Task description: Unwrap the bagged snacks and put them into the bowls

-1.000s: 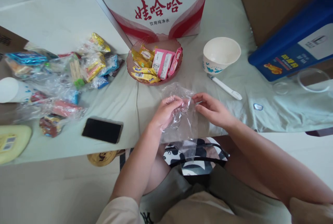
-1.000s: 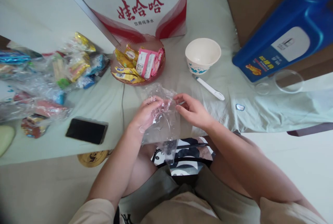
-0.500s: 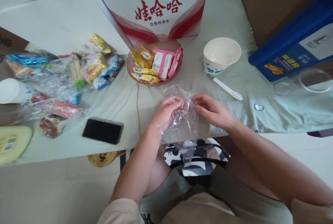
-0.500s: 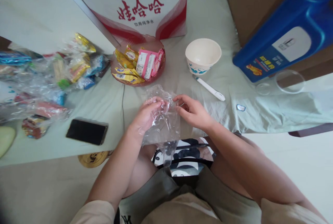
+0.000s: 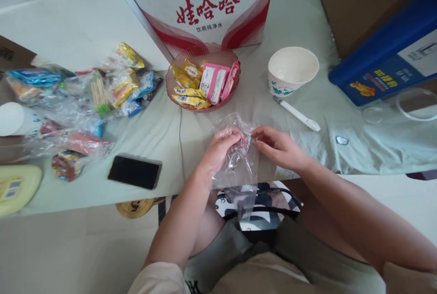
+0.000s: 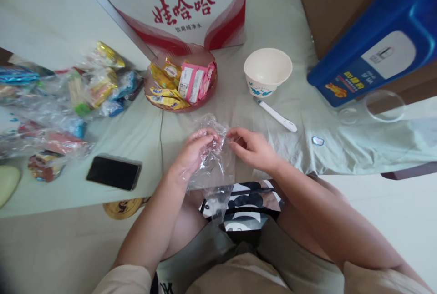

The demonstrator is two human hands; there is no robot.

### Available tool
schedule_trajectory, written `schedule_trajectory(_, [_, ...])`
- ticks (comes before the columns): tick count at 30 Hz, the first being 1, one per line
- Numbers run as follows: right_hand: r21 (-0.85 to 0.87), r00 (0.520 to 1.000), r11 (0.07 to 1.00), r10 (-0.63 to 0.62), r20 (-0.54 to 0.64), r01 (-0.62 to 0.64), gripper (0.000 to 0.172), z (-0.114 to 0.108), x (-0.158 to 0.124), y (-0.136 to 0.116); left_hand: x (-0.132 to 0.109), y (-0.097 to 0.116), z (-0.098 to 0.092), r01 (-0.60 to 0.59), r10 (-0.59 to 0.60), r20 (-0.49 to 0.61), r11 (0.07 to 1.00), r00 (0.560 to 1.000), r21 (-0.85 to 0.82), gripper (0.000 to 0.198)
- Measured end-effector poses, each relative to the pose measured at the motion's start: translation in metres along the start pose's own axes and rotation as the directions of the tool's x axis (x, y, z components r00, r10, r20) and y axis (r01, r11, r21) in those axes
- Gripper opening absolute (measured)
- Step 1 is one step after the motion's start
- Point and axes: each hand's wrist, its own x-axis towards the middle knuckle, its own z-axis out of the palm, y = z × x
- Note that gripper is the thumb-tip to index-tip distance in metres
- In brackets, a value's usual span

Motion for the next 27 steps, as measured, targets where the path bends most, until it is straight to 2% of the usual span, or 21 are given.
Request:
schedule_trajectory(13, [-0.086,0.998,0.995,-0.057,0.033,0.059,0.026,0.0009,0.0011,-0.0049,0.0003,-0.0015,0.0003,0.028,-0.028,-0.019,1.0,0.999,0.008,0.029])
schedule_trajectory(27, [-0.165,0.996,0.983,-0.075,0.053,0.083,0.024,0.0,0.0013,-0.0062,0.0026,-0.0058,-0.0021,-0.005,0.006,-0.003,0.998,1.0,0.064,0.025])
